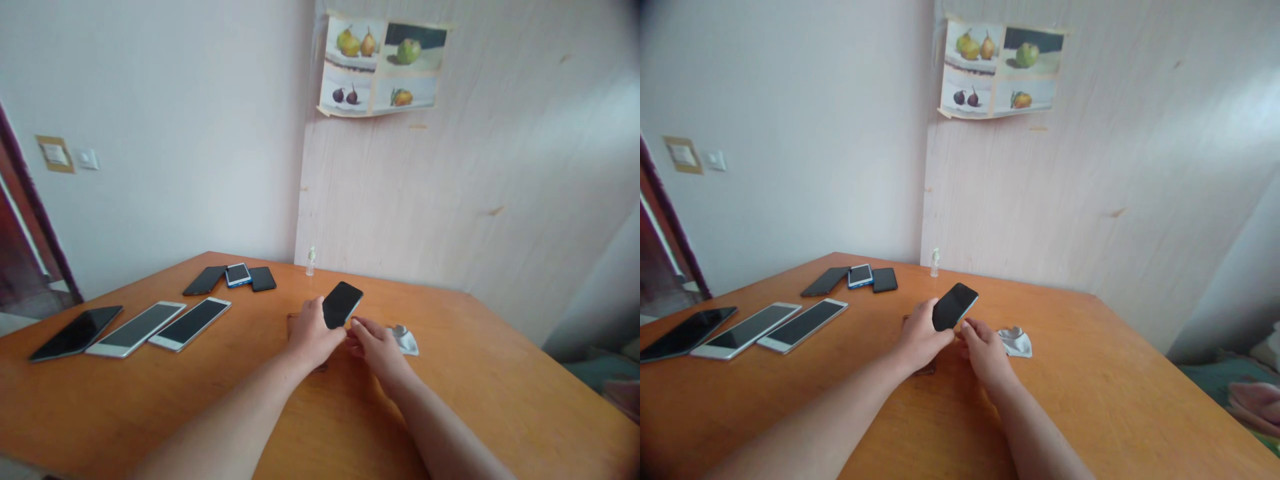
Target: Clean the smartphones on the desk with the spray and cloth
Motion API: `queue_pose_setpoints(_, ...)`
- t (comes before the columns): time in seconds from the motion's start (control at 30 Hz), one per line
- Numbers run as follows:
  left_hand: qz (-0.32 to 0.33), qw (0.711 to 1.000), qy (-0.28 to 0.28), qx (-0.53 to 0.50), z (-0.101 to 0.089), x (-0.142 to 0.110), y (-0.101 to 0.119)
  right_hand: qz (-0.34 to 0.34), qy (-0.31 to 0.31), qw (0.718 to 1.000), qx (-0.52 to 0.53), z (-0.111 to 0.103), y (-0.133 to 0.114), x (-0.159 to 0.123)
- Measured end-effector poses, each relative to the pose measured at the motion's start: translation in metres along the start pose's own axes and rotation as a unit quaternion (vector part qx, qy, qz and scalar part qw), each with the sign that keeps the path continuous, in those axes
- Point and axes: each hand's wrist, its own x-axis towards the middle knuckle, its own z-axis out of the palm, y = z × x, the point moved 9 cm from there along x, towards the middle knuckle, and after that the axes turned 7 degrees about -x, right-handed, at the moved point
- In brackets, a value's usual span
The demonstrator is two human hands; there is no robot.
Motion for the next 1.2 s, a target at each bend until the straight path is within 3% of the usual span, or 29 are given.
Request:
queue_pose_setpoints(0.13, 0.032, 0.997, -0.064, -0.029, 0.018, -0.016, 0.02, 0.033, 0.015, 0.994, 0.102, -0.009, 0.005, 0.003)
queue_pose_setpoints(0.3, 0.038, 0.991, -0.122, -0.026, 0.026, -0.026, 0.025, 0.049, 0.054, 0.993, 0.091, -0.025, 0.015, 0.008)
queue_pose_setpoints(0.47, 0.048, 0.991, -0.122, -0.004, 0.027, -0.022, 0.018, 0.042, 0.09, 0.995, 0.003, -0.042, 0.015, 0.011)
queue_pose_setpoints(0.77, 0.054, 0.983, -0.164, 0.062, 0.022, -0.013, 0.006, 0.053, 0.065, 0.994, -0.073, -0.045, 0.023, 0.017)
queue_pose_setpoints(1.2, 0.099, 0.971, -0.196, 0.099, 0.022, -0.026, 0.031, 0.063, 0.054, 0.995, -0.052, -0.041, 0.027, 0.019)
